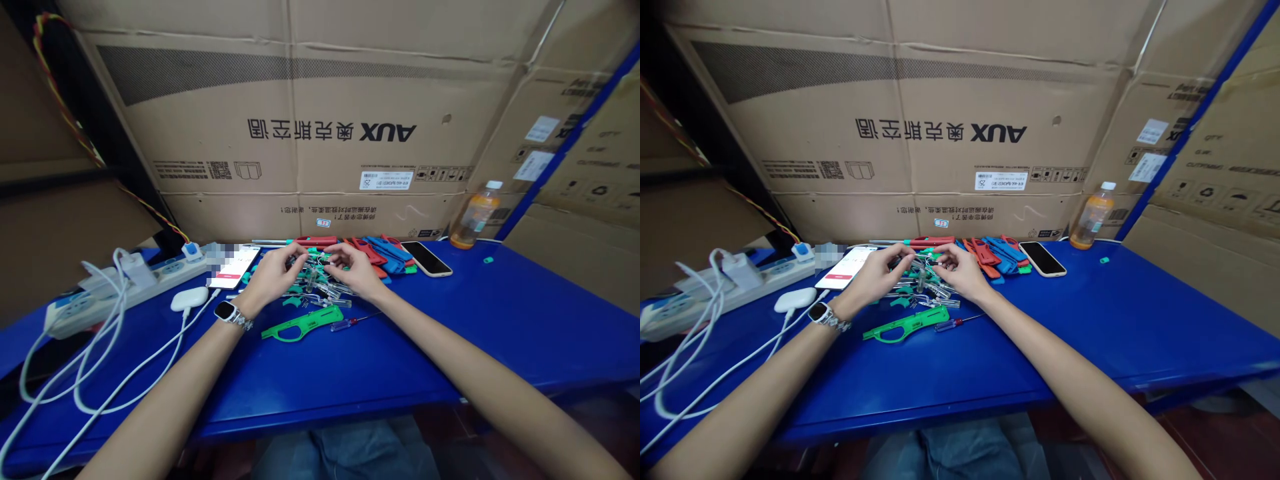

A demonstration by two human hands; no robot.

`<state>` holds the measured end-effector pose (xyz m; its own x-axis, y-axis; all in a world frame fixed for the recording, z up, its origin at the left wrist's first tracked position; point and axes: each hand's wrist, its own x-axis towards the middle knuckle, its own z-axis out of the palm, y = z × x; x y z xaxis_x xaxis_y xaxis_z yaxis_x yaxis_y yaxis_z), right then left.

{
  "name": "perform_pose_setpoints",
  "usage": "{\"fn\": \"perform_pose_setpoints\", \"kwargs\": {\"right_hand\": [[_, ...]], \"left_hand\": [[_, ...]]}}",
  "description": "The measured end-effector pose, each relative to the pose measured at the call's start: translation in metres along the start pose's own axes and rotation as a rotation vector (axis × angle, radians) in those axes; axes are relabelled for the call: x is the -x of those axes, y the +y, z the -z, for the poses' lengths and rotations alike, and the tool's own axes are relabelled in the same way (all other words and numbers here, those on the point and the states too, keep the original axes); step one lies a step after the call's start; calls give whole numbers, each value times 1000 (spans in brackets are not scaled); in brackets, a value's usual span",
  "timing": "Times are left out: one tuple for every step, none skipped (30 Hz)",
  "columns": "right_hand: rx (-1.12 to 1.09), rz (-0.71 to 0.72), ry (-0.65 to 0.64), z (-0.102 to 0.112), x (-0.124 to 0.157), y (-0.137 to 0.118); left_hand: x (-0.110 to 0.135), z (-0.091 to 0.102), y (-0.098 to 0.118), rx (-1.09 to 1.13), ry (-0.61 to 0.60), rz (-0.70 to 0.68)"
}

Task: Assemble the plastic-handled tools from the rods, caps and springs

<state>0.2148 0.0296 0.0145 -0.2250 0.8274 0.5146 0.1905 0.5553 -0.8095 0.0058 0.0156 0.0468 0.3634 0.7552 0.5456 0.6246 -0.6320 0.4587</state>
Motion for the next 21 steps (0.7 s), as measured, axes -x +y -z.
{"fn": "perform_pose_setpoints", "kwargs": {"right_hand": [[6, 4, -3, 0, 0, 0], [11, 8, -4, 1, 0, -1], [15, 11, 0, 1, 0, -1], [18, 13, 12, 2, -1, -2], [20, 13, 29, 3, -1, -3], [22, 15, 54, 4, -2, -4], [24, 21, 80, 5, -3, -5], [30, 32, 102, 7, -4, -7], [42, 48, 119, 8, -5, -8], [61, 69, 130, 9, -6, -10], [86, 89, 137, 10, -7, -12], [114, 106, 141, 11, -8, -14], [139, 116, 142, 12, -8, -16], [156, 119, 142, 13, -9, -18], [164, 119, 141, 13, -10, -20], [165, 117, 142, 14, -11, -22], [162, 118, 145, 14, -11, -24], [155, 120, 149, 14, -11, -25], [142, 120, 153, 14, -12, -26], [122, 119, 156, 14, -11, -26], [96, 113, 156, 14, -11, -26]], "left_hand": [[0, 0, 0, 6, 5, 4], [0, 0, 1, 13, 11, 5], [0, 0, 2, 18, 16, 4], [0, 0, 3, 21, 20, 1], [0, 0, 4, 20, 22, -6], [0, 0, 4, 15, 22, -14], [0, 0, 5, 7, 20, -22], [0, 0, 5, -4, 18, -30], [0, -1, 5, -15, 18, -36], [0, -1, 5, -27, 20, -39], [0, -2, 5, -36, 20, -40], [0, -2, 5, -44, 22, -40], [0, -3, 5, -50, 22, -40], [0, -3, 6, -54, 20, -42], [0, -3, 7, -57, 17, -47], [0, -4, 7, -55, 19, -53], [0, -4, 8, -49, 26, -59], [0, -4, 9, -38, 39, -62], [-1, -3, 9, -20, 54, -63], [-1, -2, 9, 4, 68, -61], [-2, -1, 9, 31, 74, -57]]}}
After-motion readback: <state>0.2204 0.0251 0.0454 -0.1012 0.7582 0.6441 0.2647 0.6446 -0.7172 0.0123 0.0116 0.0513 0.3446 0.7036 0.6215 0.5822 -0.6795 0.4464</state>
